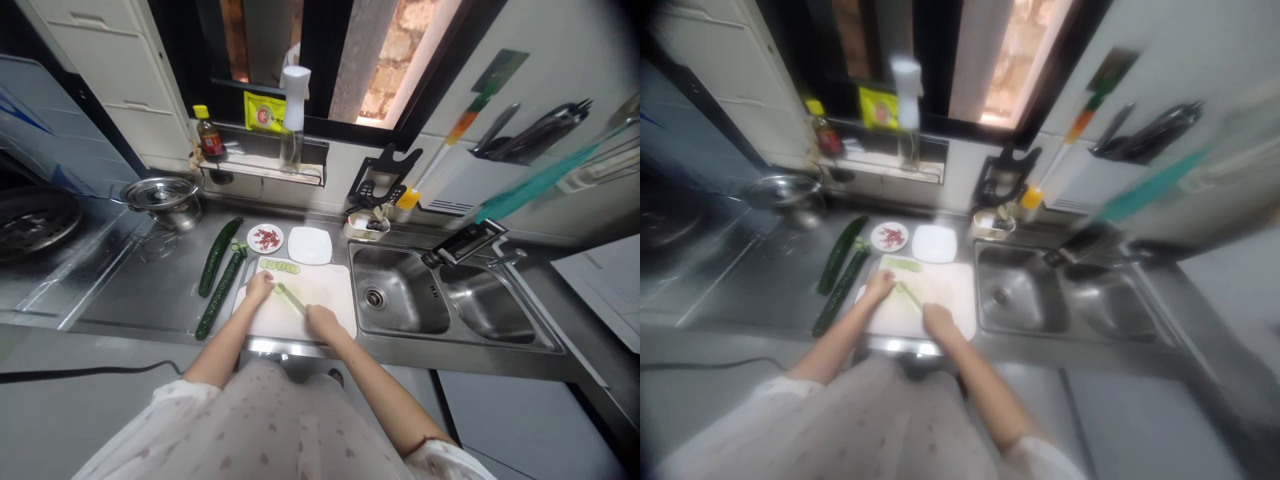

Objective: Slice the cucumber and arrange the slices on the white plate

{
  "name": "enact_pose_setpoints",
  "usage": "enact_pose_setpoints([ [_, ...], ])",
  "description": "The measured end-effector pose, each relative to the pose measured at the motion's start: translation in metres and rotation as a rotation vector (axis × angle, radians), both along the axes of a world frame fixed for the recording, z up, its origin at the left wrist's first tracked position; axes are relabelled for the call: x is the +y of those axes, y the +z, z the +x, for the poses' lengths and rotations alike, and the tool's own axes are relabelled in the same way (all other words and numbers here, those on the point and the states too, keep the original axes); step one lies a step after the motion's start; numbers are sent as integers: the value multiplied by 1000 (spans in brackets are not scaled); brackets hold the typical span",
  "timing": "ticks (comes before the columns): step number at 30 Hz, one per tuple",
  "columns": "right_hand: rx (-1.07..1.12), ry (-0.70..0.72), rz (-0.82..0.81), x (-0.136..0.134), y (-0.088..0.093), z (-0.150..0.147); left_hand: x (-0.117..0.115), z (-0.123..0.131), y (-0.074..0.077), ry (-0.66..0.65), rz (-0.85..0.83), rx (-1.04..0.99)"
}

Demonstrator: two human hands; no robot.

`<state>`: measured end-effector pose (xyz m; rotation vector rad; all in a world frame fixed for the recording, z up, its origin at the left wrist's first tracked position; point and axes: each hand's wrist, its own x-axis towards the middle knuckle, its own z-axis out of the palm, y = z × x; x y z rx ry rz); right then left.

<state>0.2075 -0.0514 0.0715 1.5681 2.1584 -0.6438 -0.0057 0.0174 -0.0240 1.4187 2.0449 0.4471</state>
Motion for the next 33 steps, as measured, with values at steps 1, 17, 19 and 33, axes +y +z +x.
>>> enact_pose_setpoints([
  [1, -1, -1, 0, 1, 0, -1, 0, 0, 0, -4, -1, 4],
  [17, -54, 86, 96, 1, 5, -8, 1, 0, 3, -21, 3, 19],
  [19, -60, 80, 96, -1, 6, -7, 1, 0, 3, -18, 5, 20],
  [33, -72, 106, 69, 8, 13, -12, 2, 0, 1, -22, 10, 31],
])
